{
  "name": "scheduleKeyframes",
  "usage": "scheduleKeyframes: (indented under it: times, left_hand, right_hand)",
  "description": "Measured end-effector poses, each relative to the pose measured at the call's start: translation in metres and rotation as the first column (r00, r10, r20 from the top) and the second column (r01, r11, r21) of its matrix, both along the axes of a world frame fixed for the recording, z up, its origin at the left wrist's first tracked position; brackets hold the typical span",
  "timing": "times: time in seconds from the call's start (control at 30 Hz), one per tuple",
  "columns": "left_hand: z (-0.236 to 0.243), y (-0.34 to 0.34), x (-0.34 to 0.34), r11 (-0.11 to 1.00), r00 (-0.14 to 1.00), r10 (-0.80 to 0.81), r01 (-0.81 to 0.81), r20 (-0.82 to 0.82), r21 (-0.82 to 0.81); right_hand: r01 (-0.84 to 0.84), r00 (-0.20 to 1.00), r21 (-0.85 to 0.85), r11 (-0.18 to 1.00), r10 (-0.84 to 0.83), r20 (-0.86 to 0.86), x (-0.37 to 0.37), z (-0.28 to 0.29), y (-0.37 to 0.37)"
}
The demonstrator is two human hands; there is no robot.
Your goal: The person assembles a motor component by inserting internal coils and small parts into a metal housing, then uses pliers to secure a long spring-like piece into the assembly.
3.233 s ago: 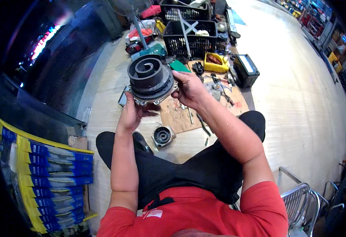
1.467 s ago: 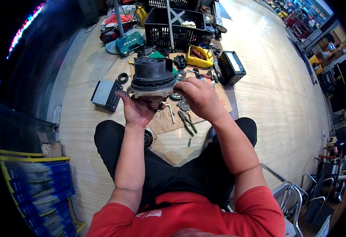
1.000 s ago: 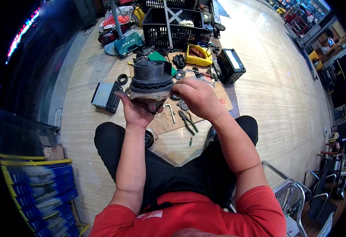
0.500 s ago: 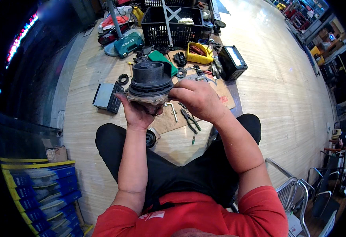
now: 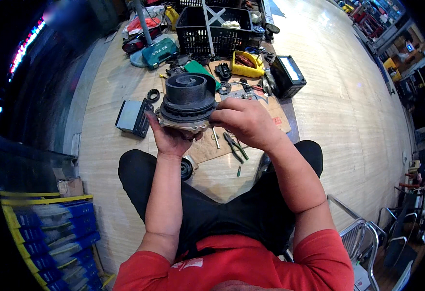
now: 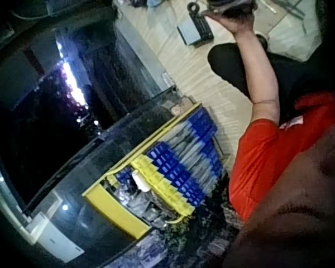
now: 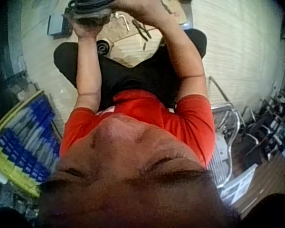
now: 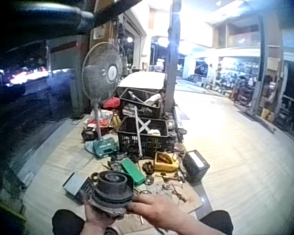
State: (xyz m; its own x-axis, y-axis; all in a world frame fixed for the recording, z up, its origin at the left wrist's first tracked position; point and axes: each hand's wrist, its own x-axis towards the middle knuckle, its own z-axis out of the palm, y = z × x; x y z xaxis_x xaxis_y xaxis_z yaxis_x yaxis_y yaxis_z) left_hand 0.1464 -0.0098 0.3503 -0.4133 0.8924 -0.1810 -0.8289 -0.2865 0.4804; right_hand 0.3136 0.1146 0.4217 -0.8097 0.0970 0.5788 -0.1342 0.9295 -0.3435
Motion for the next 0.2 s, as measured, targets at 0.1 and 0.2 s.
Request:
scheduleKeyframes:
  times: [0.1,0.2]
  left_hand:
    - [-0.0064,-0.0012,-0.0065,0.999,1.0,-0.027,0.027,0.0,0.043]
    - [-0.0051,0.0062,-0.0042,0.996,0.999,-0.035,0.035,-0.007,0.085]
  right_hand:
    - [-0.007,1.0,-0.013,1.0,0.007,0.007,0.0017,0.001,0.0007]
    - [0.029,0.998,0.001,1.0,-0.029,0.055,0.0042,0.0016,-0.0015]
